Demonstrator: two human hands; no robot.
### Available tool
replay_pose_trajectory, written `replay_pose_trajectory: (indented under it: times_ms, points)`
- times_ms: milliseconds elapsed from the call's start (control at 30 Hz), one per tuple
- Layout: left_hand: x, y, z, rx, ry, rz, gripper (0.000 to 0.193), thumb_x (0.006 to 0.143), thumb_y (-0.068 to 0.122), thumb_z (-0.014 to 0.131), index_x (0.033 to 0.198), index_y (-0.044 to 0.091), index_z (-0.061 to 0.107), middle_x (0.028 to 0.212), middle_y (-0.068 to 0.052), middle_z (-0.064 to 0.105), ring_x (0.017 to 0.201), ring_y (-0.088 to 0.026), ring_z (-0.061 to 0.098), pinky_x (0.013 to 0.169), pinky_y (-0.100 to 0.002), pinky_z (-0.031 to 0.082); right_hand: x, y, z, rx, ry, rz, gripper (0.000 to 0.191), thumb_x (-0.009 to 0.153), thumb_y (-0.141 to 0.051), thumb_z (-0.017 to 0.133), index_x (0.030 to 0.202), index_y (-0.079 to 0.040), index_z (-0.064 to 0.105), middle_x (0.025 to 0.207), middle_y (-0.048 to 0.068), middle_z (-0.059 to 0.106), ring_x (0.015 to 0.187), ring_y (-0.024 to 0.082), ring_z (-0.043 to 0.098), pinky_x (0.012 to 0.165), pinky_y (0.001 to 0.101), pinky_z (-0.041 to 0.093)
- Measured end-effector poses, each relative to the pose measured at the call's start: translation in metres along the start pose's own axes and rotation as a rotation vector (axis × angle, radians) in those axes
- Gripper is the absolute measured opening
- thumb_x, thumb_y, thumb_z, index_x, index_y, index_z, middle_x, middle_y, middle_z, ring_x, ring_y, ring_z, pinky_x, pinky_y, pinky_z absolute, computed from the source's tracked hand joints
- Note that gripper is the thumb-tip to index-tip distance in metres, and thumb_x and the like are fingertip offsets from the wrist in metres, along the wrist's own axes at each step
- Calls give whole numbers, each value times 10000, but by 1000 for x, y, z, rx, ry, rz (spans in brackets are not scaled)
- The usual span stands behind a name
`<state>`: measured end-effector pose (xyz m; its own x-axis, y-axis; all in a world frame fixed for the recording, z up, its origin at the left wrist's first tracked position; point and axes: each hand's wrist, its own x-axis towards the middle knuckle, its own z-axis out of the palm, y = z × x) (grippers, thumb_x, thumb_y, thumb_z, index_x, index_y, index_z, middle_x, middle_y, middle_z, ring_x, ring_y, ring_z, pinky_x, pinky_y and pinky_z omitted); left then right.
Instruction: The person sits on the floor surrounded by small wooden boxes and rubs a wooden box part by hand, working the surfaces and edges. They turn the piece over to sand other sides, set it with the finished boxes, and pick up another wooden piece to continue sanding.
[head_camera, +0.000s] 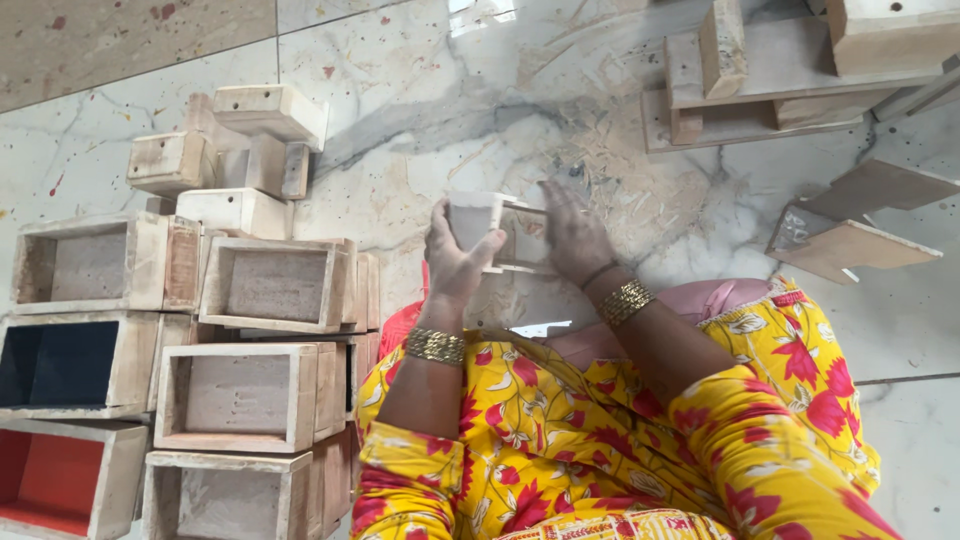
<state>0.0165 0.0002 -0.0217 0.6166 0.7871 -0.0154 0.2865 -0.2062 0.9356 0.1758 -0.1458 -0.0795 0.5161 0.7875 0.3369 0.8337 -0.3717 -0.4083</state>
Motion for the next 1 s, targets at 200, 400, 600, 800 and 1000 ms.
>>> replay_pose_trajectory:
  times_ms: [200,400,600,800,1000]
  points:
    - [9,-10,4,261,79,102,1068,698,473,867,1529,24,367,1441,-255,472,1357,-400,445,1155,-517,354,4,-19,-28,235,-310,581,415,1078,-114,427,1490,-88,465,1038,242,703,927,421,694,834,531,542]
    - [14,-23,13,285,-53,213,1169,651,463,893,1568,43,303,1482,-268,416,1377,-417,400,1160,-514,329,-20,-51,-15,291,-314,53,377,907,-65,497,1270,-118,583,1095,222,705,997,382,703,859,502,553]
    - [16,-32,14,163,-120,284,1202,589,371,888,1590,67,296,1502,-217,449,1410,-395,405,1206,-497,309,-31,-29,22,458,-515,-42,524,872,-66,528,1393,-124,536,1279,220,650,1120,401,640,946,505,483]
    - [18,-37,12,120,-162,373,1184,589,340,891,1591,67,322,1522,-204,461,1430,-388,408,1231,-498,310,-28,-17,26,563,-400,-113,519,830,-26,579,1345,-85,583,1283,234,641,1137,370,654,981,426,522]
    - [14,-37,15,-232,-297,404,1179,596,277,909,1586,65,306,1586,-176,415,1527,-336,365,1295,-458,275,-24,-27,10,415,-824,249,478,875,-32,542,1351,-69,557,1212,186,690,1132,312,682,987,411,531]
